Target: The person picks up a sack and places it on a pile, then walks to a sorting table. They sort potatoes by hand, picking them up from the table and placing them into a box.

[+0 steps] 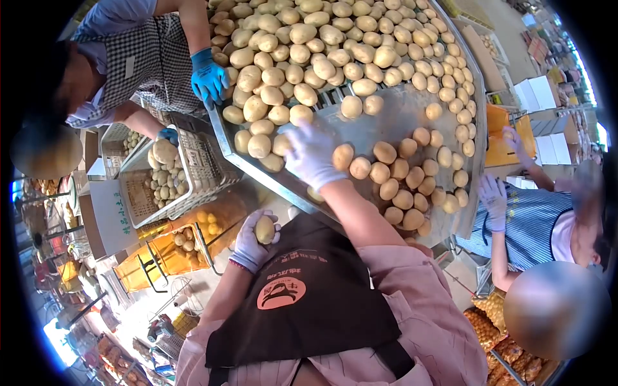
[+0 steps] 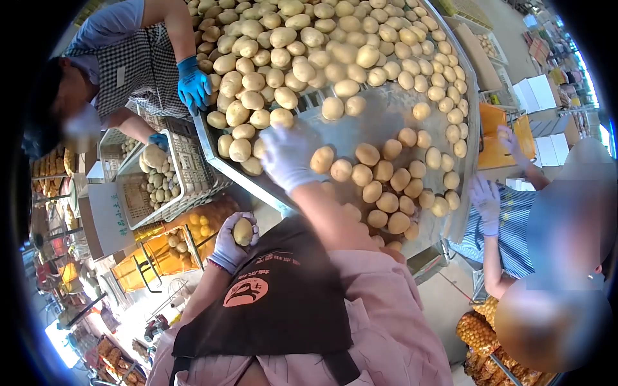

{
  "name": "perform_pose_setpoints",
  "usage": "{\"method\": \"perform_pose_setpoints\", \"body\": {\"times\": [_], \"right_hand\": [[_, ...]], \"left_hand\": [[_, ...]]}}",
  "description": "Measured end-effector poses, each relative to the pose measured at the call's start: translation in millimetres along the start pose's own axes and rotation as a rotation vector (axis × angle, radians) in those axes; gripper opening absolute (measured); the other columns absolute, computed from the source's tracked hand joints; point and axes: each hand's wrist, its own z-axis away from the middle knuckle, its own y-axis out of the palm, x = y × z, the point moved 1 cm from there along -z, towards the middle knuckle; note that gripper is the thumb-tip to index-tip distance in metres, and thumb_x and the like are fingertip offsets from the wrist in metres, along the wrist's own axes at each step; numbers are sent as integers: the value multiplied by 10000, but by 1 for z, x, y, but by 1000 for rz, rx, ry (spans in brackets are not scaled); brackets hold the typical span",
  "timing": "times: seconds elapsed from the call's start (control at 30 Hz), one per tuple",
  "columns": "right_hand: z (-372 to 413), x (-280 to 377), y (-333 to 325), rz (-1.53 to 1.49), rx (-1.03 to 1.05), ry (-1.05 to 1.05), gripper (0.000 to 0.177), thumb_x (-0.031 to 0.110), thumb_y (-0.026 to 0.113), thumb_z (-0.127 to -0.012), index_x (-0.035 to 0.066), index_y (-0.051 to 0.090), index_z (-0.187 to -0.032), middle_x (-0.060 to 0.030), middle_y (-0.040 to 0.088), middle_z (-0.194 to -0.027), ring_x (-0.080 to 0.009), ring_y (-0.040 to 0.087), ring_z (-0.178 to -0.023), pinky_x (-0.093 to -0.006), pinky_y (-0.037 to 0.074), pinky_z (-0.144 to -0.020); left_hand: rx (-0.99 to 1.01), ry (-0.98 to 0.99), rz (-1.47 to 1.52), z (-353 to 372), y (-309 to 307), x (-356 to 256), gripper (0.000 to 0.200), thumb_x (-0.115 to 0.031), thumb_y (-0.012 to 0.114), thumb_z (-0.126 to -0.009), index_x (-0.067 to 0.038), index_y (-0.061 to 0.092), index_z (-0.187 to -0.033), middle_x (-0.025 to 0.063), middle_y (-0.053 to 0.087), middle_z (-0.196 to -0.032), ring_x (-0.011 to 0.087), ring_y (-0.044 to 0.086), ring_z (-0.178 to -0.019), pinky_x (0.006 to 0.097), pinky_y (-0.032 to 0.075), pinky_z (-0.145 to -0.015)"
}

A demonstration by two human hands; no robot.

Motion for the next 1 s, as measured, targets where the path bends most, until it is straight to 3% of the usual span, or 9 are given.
{"method": "perform_pose_setpoints", "body": {"times": [0.07, 0.1, 0.27, 0.43, 0.53, 0.67, 0.73, 0.87, 1.0], "right_hand": [[-15, 28, 49, -309, 27, -105, 445, 279, 706, -911, 192, 629, -1340, -124, 654, -1174, -339, 668, -1035, -445, 537, -896], [-26, 40, 60, -146, 327, -68, 419, 293, 678, -924, 230, 629, -1334, -125, 635, -1277, -302, 690, -1075, -499, 518, -904], [-41, 60, 83, 109, 302, 11, 261, 229, 664, -929, 208, 692, -1188, -198, 589, -1242, -377, 722, -919, -530, 567, -724], [-8, 29, 61, -453, 77, 189, 522, 319, 752, -864, 72, 627, -1306, -234, 691, -1228, -410, 663, -1156, -477, 532, -1009], [36, 67, 21, -567, -100, -34, 480, 263, 769, -870, 53, 620, -1276, -192, 709, -1146, -398, 700, -1004, -494, 559, -887], [85, 110, 18, -719, 371, -257, 468, 246, 702, -994, 68, 575, -1408, -216, 665, -1231, -379, 687, -1079, -433, 553, -947], [87, 102, 36, -823, 319, -156, 448, 255, 676, -1027, 65, 574, -1420, -230, 654, -1219, -346, 698, -1047, -418, 558, -936], [77, 50, 26, -686, 234, -20, 329, 171, 644, -1037, 36, 638, -1337, -108, 679, -1072, -185, 665, -910, -353, 559, -840], [83, -5, 29, -646, 187, 167, 269, 200, 672, -1012, 54, 682, -1237, -171, 694, -1119, -307, 700, -968, -409, 562, -890]], "left_hand": [[-26, -9, 21, 5, -2, 2, 261, -306, 568, -1069, -68, 640, -1149, 98, 682, -1019, 213, 669, -909, 316, 574, -713], [-27, -6, 29, 9, 0, 1, 263, -310, 574, -1066, -69, 640, -1150, 97, 682, -1020, 212, 671, -914, 320, 579, -730], [29, 223, -155, -6, -39, 6, 331, -347, 556, -1082, -32, 656, -1099, 109, 690, -1014, 238, 682, -934, 357, 597, -836], [179, 169, 53, 14, -24, -5, 470, -440, 493, -1114, -12, 636, -1248, 158, 691, -1108, 267, 686, -934, 399, 590, -825], [326, 166, 175, 30, -7, -13, 503, -458, 514, -1105, -70, 546, -1424, 156, 663, -1234, 256, 685, -934, 397, 587, -845], [103, 159, 453, 46, 21, -16, 501, -427, 585, -1078, -121, 539, -1472, 138, 668, -1252, 246, 689, -948, 393, 599, -845], [318, 225, 312, 32, -54, -11, 465, -390, 671, -1025, -136, 599, -1407, 127, 689, -1214, 275, 691, -1071, 382, 625, -802], [74, 325, 747, 69, -125, -30, 420, -395, 694, -986, -117, 648, -1297, 138, 702, -1145, 308, 706, -1021, 391, 629, -786], [-378, 685, 906, 91, -266, -67, 566, -580, 624, -932, -107, 655, -1242, 136, 678, -1179, 278, 647, -1142, 360, 608, -850]]}}
